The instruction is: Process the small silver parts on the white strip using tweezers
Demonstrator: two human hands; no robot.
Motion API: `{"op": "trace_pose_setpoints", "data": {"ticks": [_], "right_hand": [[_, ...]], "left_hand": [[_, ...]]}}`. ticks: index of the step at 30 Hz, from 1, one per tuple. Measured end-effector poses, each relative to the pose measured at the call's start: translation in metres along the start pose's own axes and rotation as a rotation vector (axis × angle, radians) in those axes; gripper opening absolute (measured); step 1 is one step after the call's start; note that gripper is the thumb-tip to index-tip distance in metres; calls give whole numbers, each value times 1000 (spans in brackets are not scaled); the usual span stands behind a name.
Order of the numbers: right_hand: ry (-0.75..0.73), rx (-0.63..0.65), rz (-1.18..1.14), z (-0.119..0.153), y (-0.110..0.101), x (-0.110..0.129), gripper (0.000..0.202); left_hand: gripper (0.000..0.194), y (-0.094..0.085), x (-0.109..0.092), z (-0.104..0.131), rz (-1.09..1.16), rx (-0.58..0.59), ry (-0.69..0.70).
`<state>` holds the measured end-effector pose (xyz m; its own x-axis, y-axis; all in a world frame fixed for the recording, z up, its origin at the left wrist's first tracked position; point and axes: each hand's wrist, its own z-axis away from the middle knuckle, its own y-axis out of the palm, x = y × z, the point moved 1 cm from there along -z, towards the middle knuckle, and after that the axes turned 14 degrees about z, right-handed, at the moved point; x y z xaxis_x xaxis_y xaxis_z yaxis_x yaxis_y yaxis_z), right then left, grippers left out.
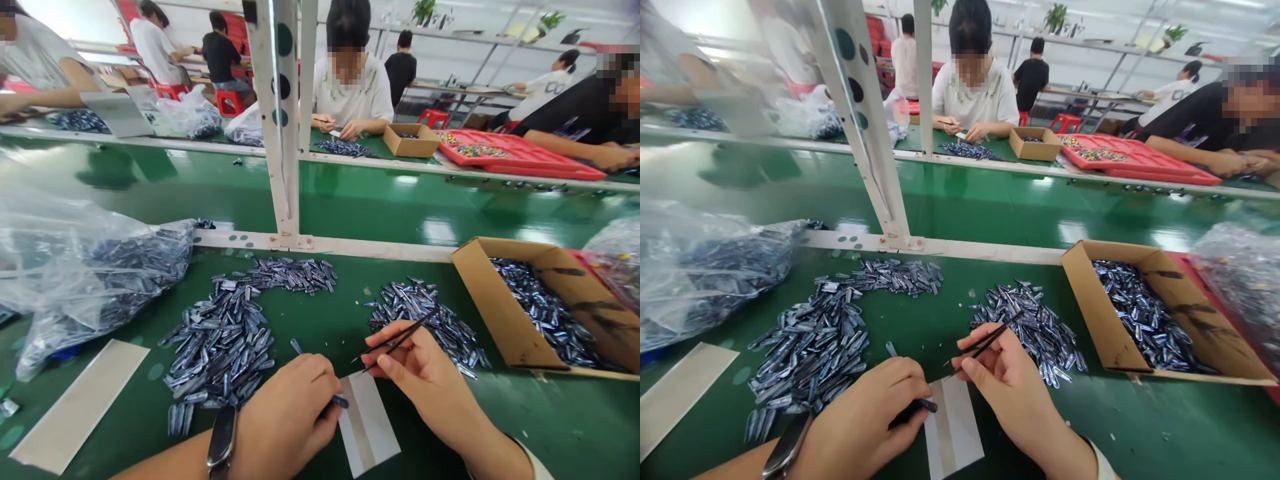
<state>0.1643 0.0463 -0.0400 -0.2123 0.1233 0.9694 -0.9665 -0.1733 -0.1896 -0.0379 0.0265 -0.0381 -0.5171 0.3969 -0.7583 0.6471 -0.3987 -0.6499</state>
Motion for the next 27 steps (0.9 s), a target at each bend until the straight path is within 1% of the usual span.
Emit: {"op": "trace_pose_setpoints", "data": {"ticks": [2, 5, 8, 14, 22, 27], "right_hand": [[37, 31, -10, -1, -4, -2, 34], [66, 32, 24, 0, -8, -5, 31], [58, 15, 97, 3, -7, -10, 27], [46, 24, 179, 5, -2, -20, 17], [21, -56, 261, 3, 1, -21, 16], [15, -75, 302, 3, 3, -19, 16]], "left_hand": [[14, 2, 2, 0, 2, 15, -3], [15, 3, 5, -1, 17, 4, 16], [15, 3, 6, -2, 33, -25, 29], [12, 1, 8, -2, 66, -19, 8], [10, 3, 7, -3, 60, -27, -3], [18, 4, 5, -1, 69, -66, -7]]}}
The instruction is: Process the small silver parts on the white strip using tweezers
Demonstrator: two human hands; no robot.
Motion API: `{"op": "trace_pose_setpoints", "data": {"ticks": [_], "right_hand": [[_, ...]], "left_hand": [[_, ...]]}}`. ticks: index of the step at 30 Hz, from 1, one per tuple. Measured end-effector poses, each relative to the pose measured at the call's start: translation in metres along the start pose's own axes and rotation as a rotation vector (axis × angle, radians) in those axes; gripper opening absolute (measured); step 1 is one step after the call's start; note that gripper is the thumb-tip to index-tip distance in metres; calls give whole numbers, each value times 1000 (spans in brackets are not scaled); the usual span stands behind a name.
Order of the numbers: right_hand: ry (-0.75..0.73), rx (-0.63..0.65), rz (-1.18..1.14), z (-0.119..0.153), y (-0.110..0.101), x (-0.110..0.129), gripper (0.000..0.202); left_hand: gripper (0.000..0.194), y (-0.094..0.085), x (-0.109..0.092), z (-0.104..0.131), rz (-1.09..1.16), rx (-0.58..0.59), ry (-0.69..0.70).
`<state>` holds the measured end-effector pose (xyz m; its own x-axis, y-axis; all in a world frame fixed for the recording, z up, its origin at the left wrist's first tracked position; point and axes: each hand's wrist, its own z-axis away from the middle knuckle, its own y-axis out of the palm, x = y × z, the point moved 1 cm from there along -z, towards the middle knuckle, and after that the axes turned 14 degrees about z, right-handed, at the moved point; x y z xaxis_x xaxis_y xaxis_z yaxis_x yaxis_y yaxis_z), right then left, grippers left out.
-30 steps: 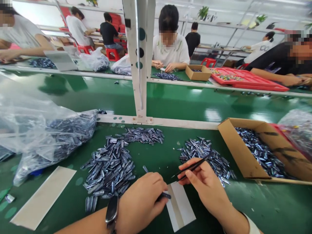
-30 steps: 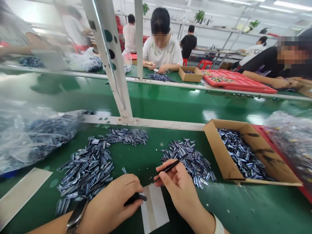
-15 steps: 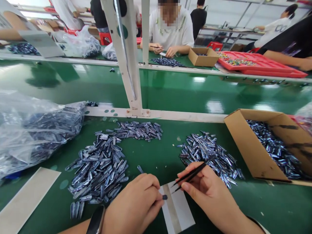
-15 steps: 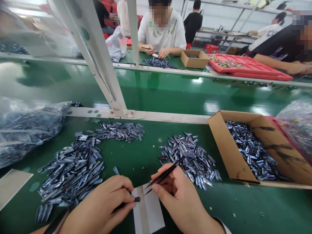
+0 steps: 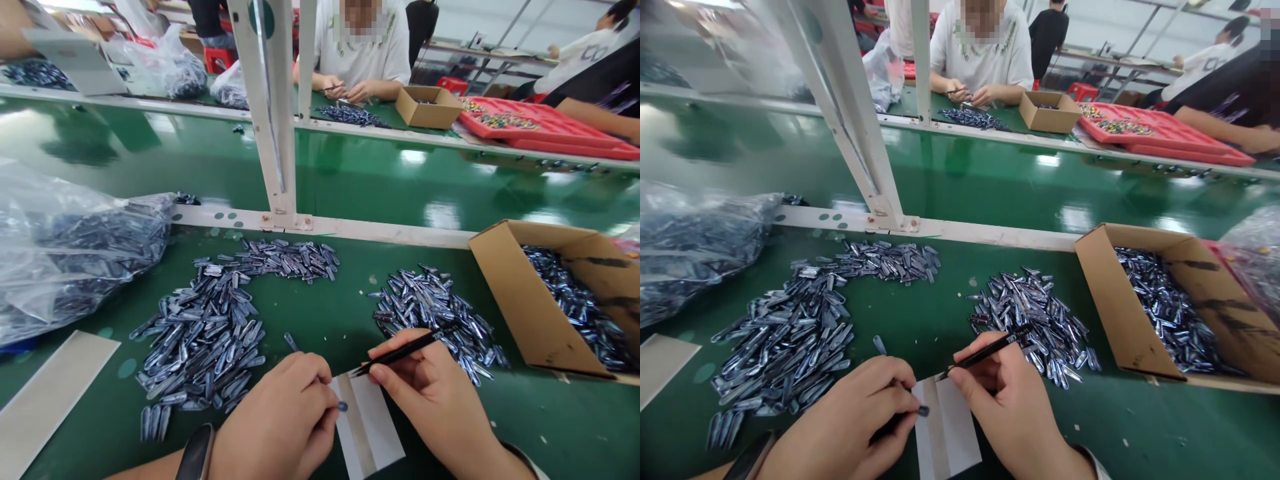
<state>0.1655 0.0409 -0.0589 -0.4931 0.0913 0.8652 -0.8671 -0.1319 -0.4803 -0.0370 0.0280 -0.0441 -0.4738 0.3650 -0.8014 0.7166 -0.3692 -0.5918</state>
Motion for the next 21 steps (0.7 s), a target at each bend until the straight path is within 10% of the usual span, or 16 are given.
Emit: {"op": "trace_pose_setpoints", "data": {"ticks": [21], "right_hand": [[100, 34, -25, -2, 2, 0, 25]], "left_hand": [[19, 4, 0, 2, 10, -57, -29]]}}
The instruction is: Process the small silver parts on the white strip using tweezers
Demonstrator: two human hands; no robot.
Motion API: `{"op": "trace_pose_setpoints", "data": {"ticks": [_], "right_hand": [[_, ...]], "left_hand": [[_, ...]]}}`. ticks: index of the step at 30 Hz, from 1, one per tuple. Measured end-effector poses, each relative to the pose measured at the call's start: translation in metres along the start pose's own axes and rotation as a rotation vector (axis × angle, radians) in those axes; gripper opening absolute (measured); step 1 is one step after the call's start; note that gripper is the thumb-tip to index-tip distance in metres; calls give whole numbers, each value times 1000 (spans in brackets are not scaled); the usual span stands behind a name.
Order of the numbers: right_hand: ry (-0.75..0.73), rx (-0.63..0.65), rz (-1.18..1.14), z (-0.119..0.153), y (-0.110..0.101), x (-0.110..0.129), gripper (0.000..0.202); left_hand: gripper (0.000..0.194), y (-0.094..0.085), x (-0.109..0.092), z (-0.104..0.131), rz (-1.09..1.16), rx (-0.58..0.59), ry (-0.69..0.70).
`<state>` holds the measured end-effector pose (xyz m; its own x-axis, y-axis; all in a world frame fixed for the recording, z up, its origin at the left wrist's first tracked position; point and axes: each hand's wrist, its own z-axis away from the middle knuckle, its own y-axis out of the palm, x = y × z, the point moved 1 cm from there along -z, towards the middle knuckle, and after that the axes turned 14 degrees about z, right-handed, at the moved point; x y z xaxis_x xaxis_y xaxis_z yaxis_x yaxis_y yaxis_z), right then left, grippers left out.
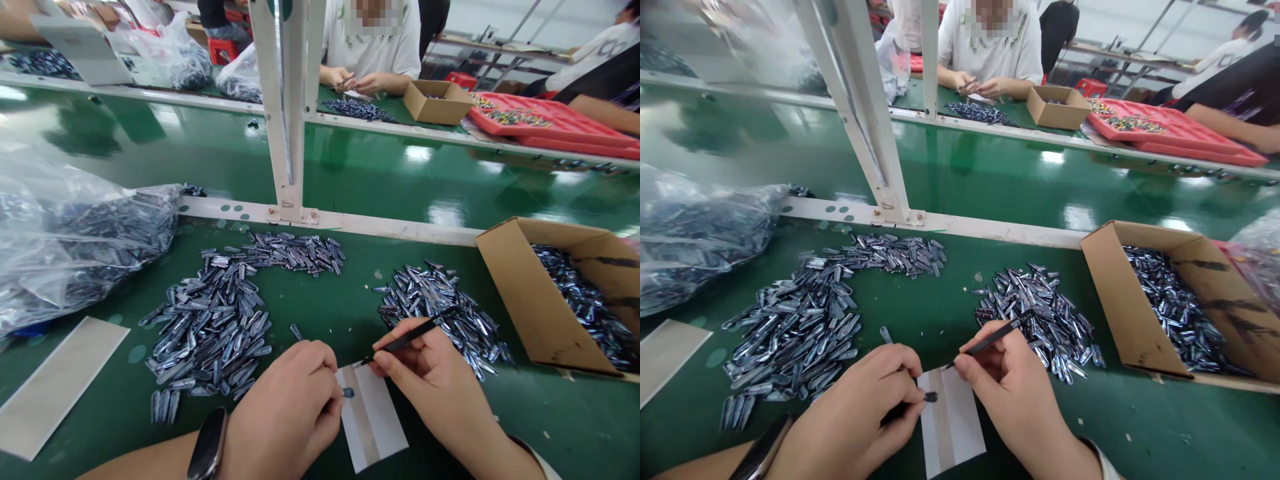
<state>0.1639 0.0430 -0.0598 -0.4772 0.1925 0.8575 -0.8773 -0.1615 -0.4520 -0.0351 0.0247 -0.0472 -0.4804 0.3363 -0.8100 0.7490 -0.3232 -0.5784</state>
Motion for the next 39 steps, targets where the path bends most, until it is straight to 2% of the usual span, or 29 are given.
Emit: {"op": "trace_pose_setpoints", "data": {"ticks": [12, 25, 32, 39], "right_hand": [[-7, 59, -32, 0, -2, 3, 21], [57, 45, -227, -3, -7, 8, 35], [16, 110, -106, 9, -1, 9, 23], [-29, 90, -21, 11, 4, 6, 18]], "left_hand": [[18, 0, -2, -2, 7, 7, -12], [19, 0, 1, -3, 26, 6, -2], [19, -1, -2, -4, 41, 7, -39], [19, 1, -1, -3, 31, -10, -19]]}}
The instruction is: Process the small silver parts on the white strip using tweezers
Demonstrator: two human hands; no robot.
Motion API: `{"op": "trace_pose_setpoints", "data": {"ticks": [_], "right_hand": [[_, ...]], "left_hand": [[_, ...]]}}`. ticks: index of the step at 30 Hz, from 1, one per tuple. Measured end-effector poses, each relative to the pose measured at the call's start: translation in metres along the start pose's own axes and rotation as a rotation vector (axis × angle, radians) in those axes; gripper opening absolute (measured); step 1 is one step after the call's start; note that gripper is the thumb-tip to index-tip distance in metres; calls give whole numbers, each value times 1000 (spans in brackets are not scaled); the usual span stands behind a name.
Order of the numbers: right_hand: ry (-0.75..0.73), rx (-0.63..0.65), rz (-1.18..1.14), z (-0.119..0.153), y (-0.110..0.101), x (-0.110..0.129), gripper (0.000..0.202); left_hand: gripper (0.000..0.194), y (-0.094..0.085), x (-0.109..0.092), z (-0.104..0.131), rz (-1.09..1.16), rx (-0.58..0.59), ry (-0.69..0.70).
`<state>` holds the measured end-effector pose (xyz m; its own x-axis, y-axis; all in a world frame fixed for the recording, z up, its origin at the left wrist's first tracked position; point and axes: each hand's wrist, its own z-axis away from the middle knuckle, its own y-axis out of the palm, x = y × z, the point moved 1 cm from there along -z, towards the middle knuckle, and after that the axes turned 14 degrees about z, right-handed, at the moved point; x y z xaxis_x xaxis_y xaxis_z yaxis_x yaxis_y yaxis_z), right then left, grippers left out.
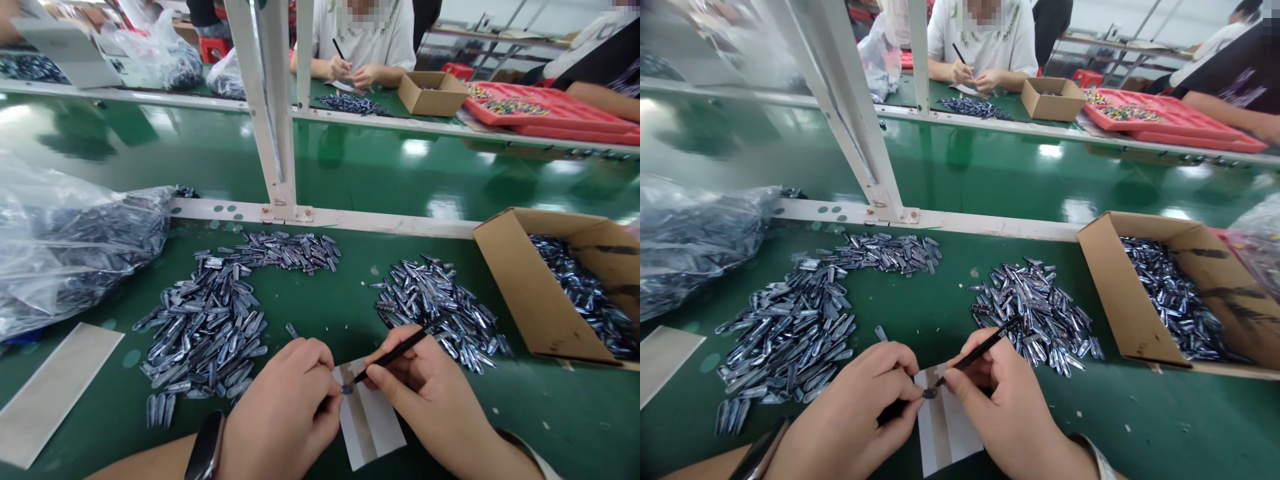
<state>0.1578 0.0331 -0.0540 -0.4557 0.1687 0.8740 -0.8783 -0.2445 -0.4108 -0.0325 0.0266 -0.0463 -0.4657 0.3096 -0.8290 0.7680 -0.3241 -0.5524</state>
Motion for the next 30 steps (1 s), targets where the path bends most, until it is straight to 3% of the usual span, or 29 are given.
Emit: {"op": "trace_pose_setpoints", "data": {"ticks": [30], "right_hand": [[-43, -37, 79, 0, 3, -3, 15]], "left_hand": [[20, 2, 1, 1, -94, 11, 54]]}}
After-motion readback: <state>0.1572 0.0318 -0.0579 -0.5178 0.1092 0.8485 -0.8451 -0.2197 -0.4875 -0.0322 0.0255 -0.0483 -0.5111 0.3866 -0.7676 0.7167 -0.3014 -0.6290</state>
